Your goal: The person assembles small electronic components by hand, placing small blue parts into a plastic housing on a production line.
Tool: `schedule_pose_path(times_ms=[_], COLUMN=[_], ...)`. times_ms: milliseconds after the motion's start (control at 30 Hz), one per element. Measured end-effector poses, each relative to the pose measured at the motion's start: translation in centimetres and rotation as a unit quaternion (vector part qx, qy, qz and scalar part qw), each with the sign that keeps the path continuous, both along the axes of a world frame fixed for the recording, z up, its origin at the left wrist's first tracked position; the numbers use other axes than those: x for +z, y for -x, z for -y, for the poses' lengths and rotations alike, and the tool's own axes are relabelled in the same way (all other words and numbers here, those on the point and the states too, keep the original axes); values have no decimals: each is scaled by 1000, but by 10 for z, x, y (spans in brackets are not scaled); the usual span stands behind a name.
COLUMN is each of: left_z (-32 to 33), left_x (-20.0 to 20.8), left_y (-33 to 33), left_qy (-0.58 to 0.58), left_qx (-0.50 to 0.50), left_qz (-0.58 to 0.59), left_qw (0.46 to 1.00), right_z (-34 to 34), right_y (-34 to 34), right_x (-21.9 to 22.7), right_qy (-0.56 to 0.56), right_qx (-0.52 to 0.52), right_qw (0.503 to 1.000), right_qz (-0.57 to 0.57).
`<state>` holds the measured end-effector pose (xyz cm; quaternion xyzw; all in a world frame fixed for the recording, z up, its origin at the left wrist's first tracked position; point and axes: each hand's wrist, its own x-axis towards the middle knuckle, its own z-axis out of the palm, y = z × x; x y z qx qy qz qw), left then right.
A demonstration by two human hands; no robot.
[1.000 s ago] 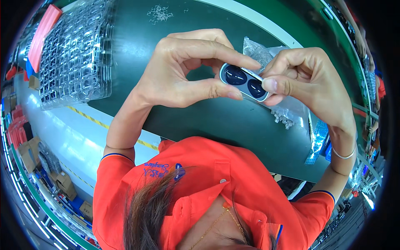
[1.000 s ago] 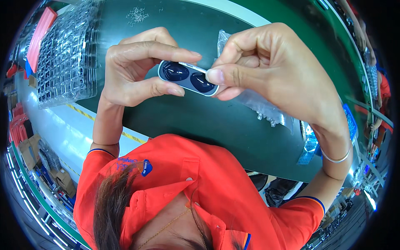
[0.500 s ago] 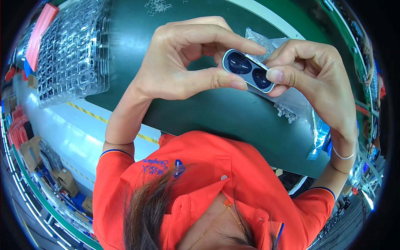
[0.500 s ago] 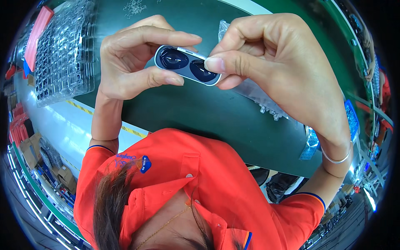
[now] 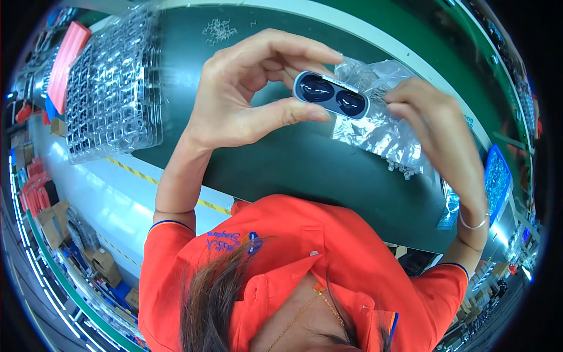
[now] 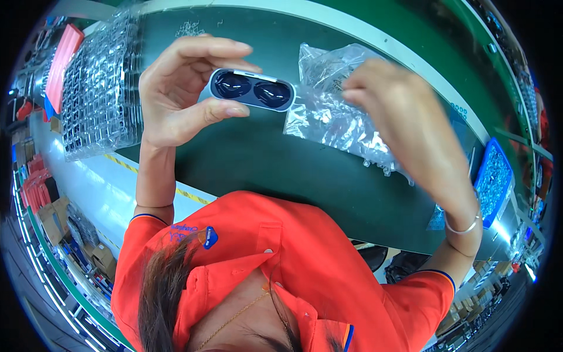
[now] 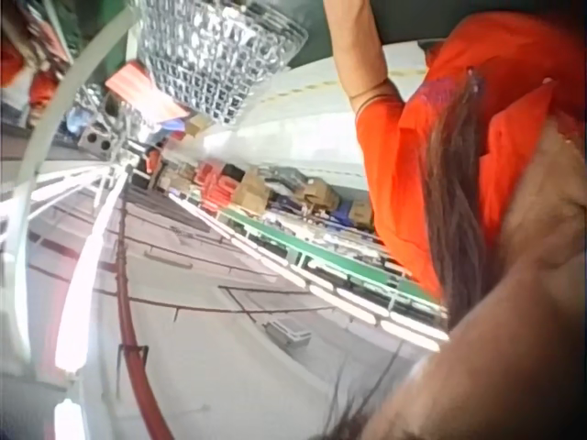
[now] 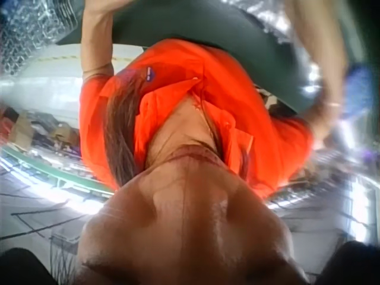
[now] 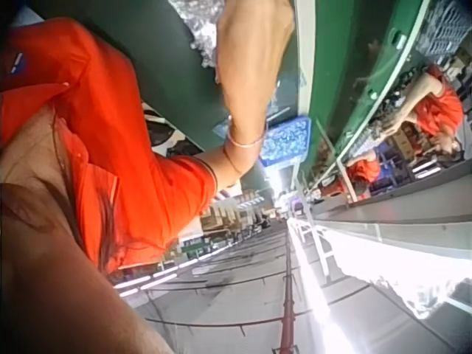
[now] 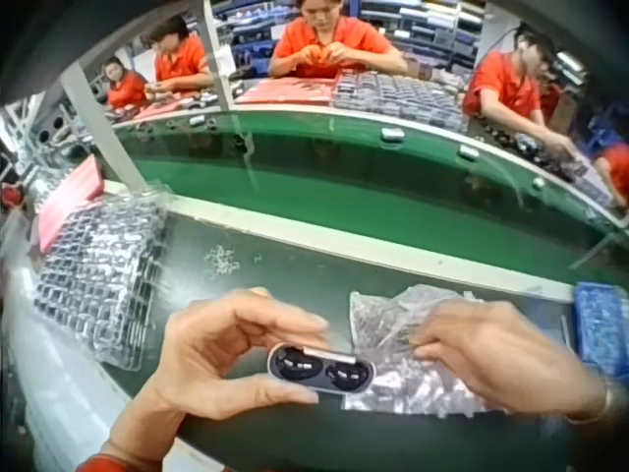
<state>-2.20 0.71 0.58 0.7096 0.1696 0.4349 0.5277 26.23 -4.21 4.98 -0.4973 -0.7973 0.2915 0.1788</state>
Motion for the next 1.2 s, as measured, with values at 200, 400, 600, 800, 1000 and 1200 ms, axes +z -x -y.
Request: schedule_pose_path(times_ms=[200,400,600,800,1000,1200], left_z=[-53,-245,-326,-281,-139,-52], left_x=[17,-40,-109,-51,50,53], left_y=[-47,-122,-144,-103,88,341], left_qy=[24,-36,-101,-258,-346,-166], left_qx=[60,246,392,357,324,434], left_qz=[16,-56,-248,-417,-325,-492], left_qw=[998,967,880,796,818,737], right_z=[-6,-18,13,31,27,41], right_y=[-1,-4,5,19,6,16], right_x=[-44,-15,-26,-38,-30,-22], right_qy=[-182,-121,-162,-208,-232,-274], right_qx=[47,148,121,61,25,-7], right_qw=[951,949,944,914,913,914], right_qz=[248,251,262,344,335,299])
